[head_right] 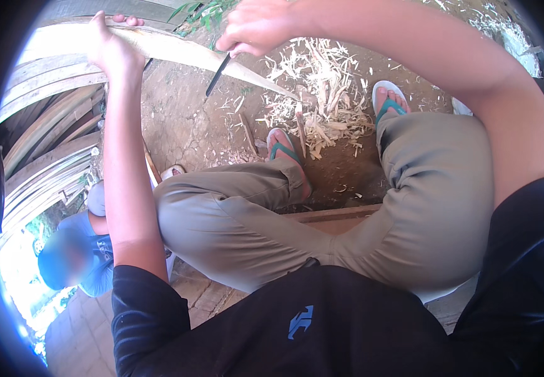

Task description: The person sits on the ground and uses a knife to shave thin strips from a long piece of wood held in the left hand. Wood shavings accumulate on the ground as the person repeatedly draws the knife along the wood's length.

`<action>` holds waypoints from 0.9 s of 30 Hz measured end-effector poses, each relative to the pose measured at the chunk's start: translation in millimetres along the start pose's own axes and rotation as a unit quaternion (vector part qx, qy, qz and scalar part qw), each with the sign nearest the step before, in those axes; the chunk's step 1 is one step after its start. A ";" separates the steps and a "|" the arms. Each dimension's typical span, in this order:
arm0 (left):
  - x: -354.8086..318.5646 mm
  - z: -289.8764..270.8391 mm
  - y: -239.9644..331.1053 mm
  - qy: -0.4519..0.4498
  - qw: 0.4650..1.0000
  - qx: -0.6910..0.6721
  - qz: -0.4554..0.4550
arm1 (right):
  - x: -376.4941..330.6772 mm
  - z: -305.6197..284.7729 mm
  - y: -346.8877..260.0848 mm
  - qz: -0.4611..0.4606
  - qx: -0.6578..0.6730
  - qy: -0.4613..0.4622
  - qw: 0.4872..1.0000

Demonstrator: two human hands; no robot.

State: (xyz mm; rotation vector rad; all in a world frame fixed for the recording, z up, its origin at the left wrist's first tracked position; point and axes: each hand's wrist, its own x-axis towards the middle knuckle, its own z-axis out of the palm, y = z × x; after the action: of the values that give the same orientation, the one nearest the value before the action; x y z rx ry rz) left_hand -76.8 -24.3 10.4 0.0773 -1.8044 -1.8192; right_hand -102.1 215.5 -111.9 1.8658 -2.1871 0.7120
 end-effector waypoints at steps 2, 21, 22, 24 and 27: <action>-0.3 -3.2 0.2 -0.009 1.000 -0.002 0.001 | -1.1 -5.4 5.2 -0.017 0.039 0.015 0.999; 8.3 -10.5 -20.9 0.005 0.998 -0.032 0.047 | -16.5 -30.1 4.3 -0.014 -0.019 -0.031 0.999; 9.1 -11.8 -20.9 0.001 0.999 -0.031 0.043 | -12.3 -30.1 5.3 -0.008 -0.022 -0.025 0.999; 8.2 -16.1 -19.8 -0.004 0.999 -0.027 0.036 | -3.8 -30.3 6.4 0.001 -0.025 -0.013 1.000; 3.0 -7.4 -25.2 -0.013 0.996 -0.082 0.022 | -12.5 -29.8 13.9 0.018 -0.041 -0.064 0.997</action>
State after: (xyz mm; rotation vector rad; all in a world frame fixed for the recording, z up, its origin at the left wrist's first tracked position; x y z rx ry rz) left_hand -85.0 -34.1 -12.8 -0.0495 -1.6541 -1.9378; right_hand -118.1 241.7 -94.8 1.8848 -2.2947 0.5120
